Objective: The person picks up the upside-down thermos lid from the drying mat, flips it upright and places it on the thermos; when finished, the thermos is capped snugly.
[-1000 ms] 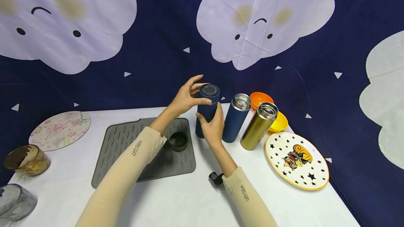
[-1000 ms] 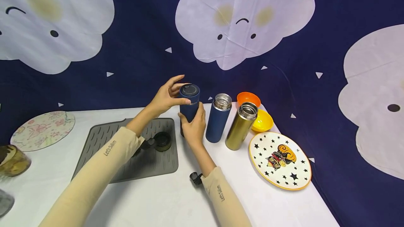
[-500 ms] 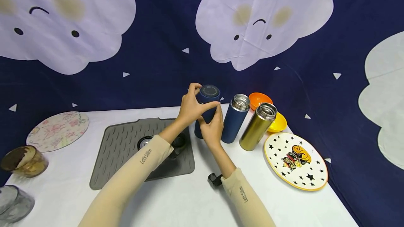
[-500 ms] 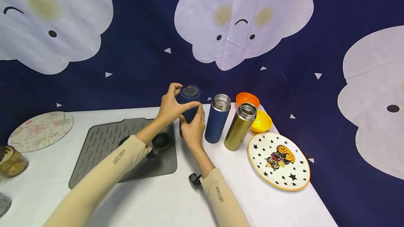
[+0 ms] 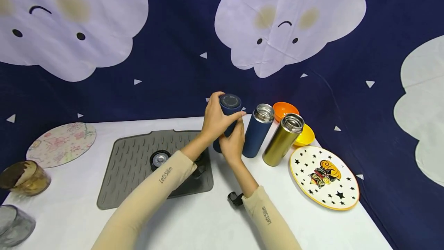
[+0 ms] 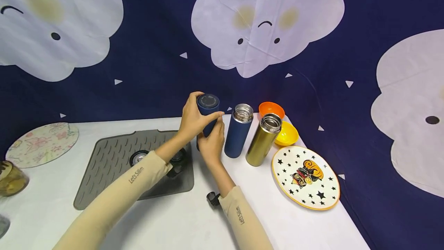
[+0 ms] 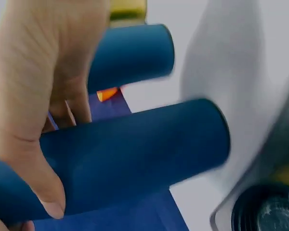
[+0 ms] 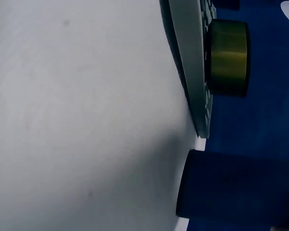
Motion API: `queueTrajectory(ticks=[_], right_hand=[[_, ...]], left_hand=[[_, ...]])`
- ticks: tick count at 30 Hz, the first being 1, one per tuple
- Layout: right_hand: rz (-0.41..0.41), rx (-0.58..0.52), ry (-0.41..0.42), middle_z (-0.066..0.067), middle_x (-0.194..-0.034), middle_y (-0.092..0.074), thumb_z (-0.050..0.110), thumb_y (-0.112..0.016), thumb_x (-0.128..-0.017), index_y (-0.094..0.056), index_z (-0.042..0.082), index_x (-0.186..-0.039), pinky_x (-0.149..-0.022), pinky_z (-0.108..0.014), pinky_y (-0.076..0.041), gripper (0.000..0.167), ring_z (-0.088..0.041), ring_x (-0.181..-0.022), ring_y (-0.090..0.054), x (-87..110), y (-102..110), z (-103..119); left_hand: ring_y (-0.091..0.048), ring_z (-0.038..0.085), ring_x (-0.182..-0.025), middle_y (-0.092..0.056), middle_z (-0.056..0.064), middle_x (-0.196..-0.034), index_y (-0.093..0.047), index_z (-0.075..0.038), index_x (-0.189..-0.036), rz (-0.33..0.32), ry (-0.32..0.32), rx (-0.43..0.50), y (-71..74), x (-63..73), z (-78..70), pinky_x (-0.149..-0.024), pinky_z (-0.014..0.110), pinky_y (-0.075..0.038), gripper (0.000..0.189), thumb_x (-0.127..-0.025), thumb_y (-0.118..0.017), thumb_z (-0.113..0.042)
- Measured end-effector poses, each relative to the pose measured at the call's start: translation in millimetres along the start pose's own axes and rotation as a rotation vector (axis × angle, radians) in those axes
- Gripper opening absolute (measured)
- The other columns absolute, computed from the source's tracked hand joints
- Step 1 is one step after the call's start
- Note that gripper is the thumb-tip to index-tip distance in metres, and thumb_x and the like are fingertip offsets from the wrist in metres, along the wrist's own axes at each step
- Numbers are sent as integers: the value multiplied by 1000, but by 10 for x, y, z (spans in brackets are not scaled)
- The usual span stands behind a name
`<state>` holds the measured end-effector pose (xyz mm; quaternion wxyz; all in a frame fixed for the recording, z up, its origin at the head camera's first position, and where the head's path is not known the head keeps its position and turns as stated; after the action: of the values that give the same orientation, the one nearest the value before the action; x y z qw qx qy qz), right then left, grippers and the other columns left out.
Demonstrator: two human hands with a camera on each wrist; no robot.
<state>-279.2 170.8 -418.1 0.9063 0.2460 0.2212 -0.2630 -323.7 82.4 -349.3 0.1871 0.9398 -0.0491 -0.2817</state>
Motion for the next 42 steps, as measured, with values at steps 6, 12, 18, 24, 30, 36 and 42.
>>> queueTrajectory(ticks=[6,12,18,24,30,36,42], right_hand=[[19,-28,-18,-22,-142,-50,21,-80,-81,-37,0,-147,-106,-56,-41,82,-38,-130,-51,-20,-24,12],[10,-17,-13,-22,-137,-53,22,-80,-82,-38,1,-146,-101,-57,-43,79,-39,-124,-54,-26,-14,30],[4,-17,-34,-23,-142,-49,14,-78,-81,-35,0,-149,-106,-57,-40,82,-41,-131,-50,8,11,24],[25,-45,-8,-18,-144,-49,24,-80,-83,-37,3,-148,-106,-54,-41,81,-34,-131,-50,-3,-1,19],[11,-25,-4,-22,-141,-50,19,-79,-82,-37,1,-148,-105,-56,-41,81,-38,-129,-51,-14,15,11],[34,-53,-29,-22,-147,-46,21,-79,-83,-34,1,-150,-109,-57,-38,84,-39,-134,-47,-32,24,9],[50,-57,-1,-18,-145,-48,25,-80,-83,-37,2,-148,-105,-55,-41,81,-35,-129,-52,-18,3,4]], left_hand=[[-54,27,-127,-59,10,-135,-50,-12,-140,292,111,273,241,-143,181,-107,46,-43,68,-80,-83,-16],[-42,30,-136,-45,12,-148,-41,-11,-151,323,151,236,312,-153,153,-114,47,-34,79,-82,-80,-23],[-65,29,-104,-67,13,-118,-46,-7,-131,60,59,111,43,-77,18,-88,39,-52,81,-69,-90,-34],[-46,24,-133,-50,8,-143,-52,-18,-142,383,170,351,300,-210,150,-111,48,-37,69,-80,-82,-11],[-42,29,-129,-40,15,-142,-28,-13,-157,212,95,118,176,-136,-1,-113,48,-33,102,-75,-86,-35],[-60,29,-118,-62,13,-132,-45,-5,-138,209,66,316,172,-167,29,-106,43,-44,75,-76,-86,-15],[-28,22,-148,-33,5,-158,-33,-15,-156,429,179,426,360,-187,156,-121,46,-24,79,-88,-73,-10]])
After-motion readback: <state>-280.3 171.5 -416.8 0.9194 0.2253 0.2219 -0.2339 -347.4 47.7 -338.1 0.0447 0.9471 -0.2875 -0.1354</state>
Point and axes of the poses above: each hand's wrist, its own x-axis away from the middle knuckle, its own y-axis out of the back of the hand, z = x × y, the point moved 2 cm from there along -x, towards the middle knuckle
